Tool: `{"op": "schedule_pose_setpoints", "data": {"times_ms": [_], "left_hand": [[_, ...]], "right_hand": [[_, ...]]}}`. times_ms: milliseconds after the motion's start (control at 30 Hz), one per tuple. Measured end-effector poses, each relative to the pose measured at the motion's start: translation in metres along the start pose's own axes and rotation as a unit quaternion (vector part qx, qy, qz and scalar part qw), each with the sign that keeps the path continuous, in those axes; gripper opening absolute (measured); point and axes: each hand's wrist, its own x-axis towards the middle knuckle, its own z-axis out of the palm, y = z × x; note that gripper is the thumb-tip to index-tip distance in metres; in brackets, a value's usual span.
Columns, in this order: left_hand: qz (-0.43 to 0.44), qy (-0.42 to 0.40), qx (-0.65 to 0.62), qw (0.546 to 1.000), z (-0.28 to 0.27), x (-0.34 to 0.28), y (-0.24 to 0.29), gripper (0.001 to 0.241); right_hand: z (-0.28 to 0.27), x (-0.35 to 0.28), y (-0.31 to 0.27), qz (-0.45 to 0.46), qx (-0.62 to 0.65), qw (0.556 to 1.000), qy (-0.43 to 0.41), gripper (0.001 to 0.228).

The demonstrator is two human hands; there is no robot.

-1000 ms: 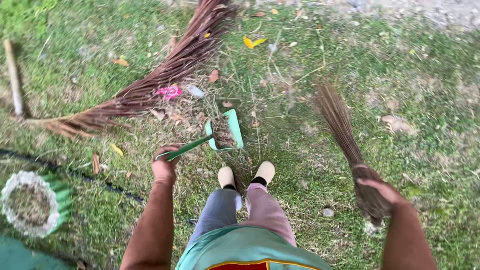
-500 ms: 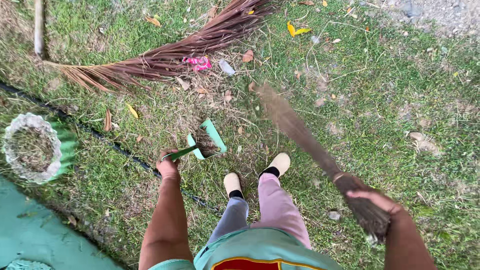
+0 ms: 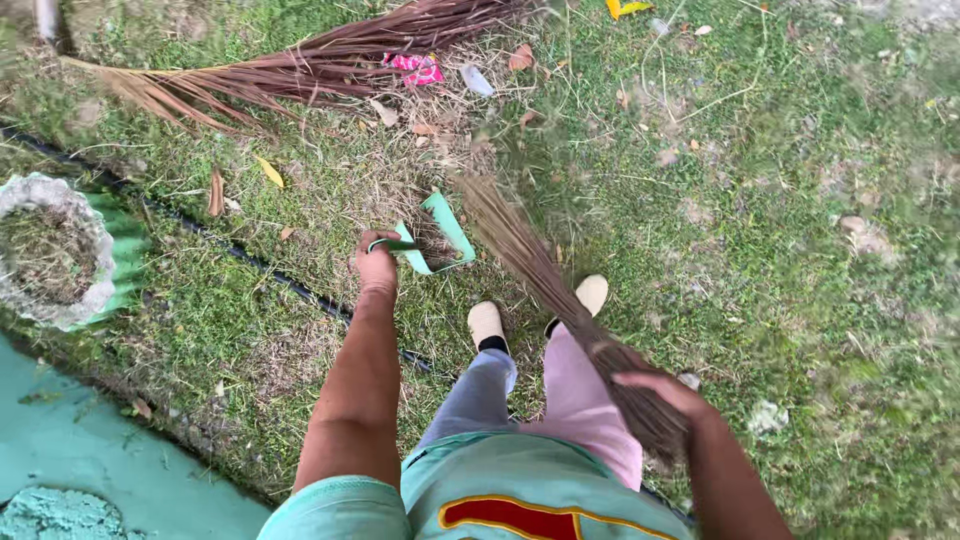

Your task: The person sweeps dirt and debris from the grass into a dustpan using a bundle of sticks and then empties the dustpan into a black container.

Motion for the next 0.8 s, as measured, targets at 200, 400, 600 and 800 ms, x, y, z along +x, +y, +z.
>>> {"op": "schedule_pose_setpoints", "data": {"times_ms": [200, 400, 600, 800], "left_hand": [[0.054, 0.013, 0.04, 0.998, 0.008, -0.005, 0.003, 0.024], [-0.076, 0.054, -0.041, 0.995, 0.019, -0.027, 0.02, 0.012], [0.002, 0.073, -0.159, 0.985, -0.011, -0.002, 0.064, 0.033], [-0.016, 0.112, -0.261, 0.959, -0.043, 0.012, 0.052, 0.021]], "right_hand": [[0.0, -0.091, 0.075, 0.08, 0.242, 0.966, 0.05, 0.046], [0.07, 0.043, 0.039, 0.169, 0.161, 0.97, 0.072, 0.045], [0.061, -0.012, -0.012, 0.069, 0.006, 0.997, 0.043, 0.074], [0.042, 0.036, -0.087, 0.103, -0.001, 0.99, 0.099, 0.089]]}}
